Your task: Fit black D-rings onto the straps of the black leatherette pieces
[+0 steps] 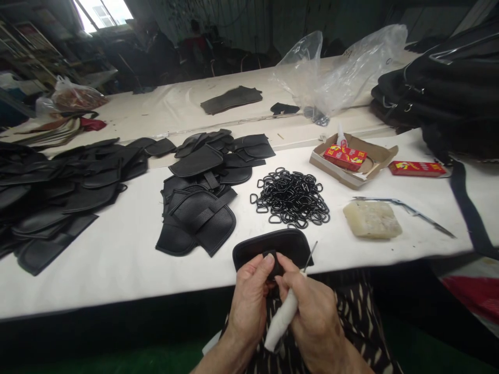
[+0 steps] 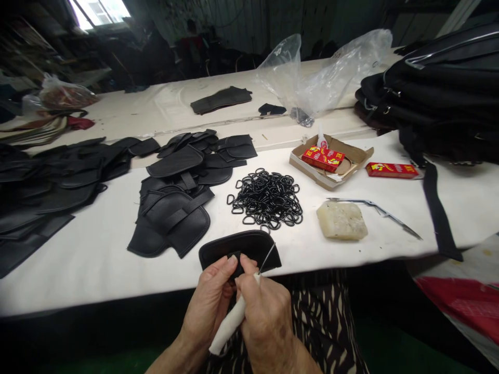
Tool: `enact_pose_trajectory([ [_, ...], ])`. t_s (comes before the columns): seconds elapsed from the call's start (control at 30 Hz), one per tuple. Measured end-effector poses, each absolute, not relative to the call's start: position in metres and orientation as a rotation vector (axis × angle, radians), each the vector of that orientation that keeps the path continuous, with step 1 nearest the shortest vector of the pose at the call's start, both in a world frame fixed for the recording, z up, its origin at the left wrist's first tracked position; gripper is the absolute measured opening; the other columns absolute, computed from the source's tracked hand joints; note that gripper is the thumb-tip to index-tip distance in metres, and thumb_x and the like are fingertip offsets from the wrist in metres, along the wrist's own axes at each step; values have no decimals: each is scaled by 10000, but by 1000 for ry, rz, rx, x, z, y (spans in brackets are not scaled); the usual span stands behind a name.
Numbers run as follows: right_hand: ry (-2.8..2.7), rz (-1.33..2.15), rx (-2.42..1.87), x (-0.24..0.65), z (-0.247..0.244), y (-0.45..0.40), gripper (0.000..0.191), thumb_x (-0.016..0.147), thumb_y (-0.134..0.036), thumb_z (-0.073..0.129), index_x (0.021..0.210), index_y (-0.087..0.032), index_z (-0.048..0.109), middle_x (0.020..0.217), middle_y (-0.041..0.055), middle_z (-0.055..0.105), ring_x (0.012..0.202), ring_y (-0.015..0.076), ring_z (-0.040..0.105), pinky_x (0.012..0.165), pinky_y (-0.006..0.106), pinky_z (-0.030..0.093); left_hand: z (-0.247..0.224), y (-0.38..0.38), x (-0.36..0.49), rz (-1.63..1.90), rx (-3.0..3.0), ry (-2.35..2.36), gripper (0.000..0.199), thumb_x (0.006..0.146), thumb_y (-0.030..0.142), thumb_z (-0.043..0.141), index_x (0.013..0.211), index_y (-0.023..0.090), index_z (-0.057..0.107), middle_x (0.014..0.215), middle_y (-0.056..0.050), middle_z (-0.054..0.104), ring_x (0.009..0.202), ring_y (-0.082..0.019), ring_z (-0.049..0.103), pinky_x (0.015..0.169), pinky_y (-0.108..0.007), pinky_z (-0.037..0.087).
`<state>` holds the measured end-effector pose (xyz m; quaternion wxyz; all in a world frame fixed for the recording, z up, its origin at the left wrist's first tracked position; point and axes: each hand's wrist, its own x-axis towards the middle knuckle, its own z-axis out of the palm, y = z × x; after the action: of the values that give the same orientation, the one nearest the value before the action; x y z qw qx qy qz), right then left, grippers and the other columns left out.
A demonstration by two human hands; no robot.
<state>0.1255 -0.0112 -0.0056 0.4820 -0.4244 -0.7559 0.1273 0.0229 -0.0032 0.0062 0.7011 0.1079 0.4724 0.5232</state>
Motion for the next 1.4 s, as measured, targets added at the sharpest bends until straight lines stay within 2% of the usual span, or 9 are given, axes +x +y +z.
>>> enact_pose_trajectory([
  [0.1,-1853,278,-1038,124,-7,-12,191,793,4,498,939,-115,529,999,234,665,611,180,680,564,249,570,9,-3,24,1150,238,1100,219,740,318,662,667,133,571,594,19,490,531,-84,462,505,-199,362],
  [0.3,-1809,329,-1050,122,-8,-13,193,804,-22,484,957,-114,558,1027,200,668,733,208,697,651,259,576,9,-3,24,1150,253,1130,226,719,329,680,675,124,596,600,10,497,552,-89,463,536,-209,383],
  [0.47,-1794,486,-1096,125,-10,-15,113,826,-68,487,852,-157,552,1066,175,659,616,154,682,570,216,556,8,-3,22,1156,293,1095,195,764,287,645,671,130,578,613,20,494,560,-70,462,550,-187,391],
  [0.67,-1595,861,-1148,137,-1,-15,118,815,-137,550,795,-223,472,1118,87,652,901,161,668,760,216,543,11,1,19,1158,350,1042,173,804,265,597,742,108,635,688,-47,616,639,-117,561,635,-223,453],
  [0.8,-1568,853,-1158,142,5,-14,130,812,-146,561,777,-226,465,1086,86,666,885,155,673,766,219,545,11,2,18,1141,357,1035,187,816,270,579,774,102,650,719,-74,648,677,-151,593,676,-262,474],
  [1.1,-1666,778,-1090,130,-1,-13,114,818,-122,522,797,-221,469,1121,130,645,947,193,653,745,236,554,10,3,16,1151,296,1002,128,802,223,605,767,116,667,684,-38,633,666,-94,574,636,-167,454],
  [1.4,-1662,737,-1119,126,-2,-15,103,823,-112,499,804,-212,483,1117,140,644,963,191,645,777,232,544,6,4,13,1124,285,966,154,810,232,595,857,118,687,708,-43,642,629,-101,561,585,-186,436],
])
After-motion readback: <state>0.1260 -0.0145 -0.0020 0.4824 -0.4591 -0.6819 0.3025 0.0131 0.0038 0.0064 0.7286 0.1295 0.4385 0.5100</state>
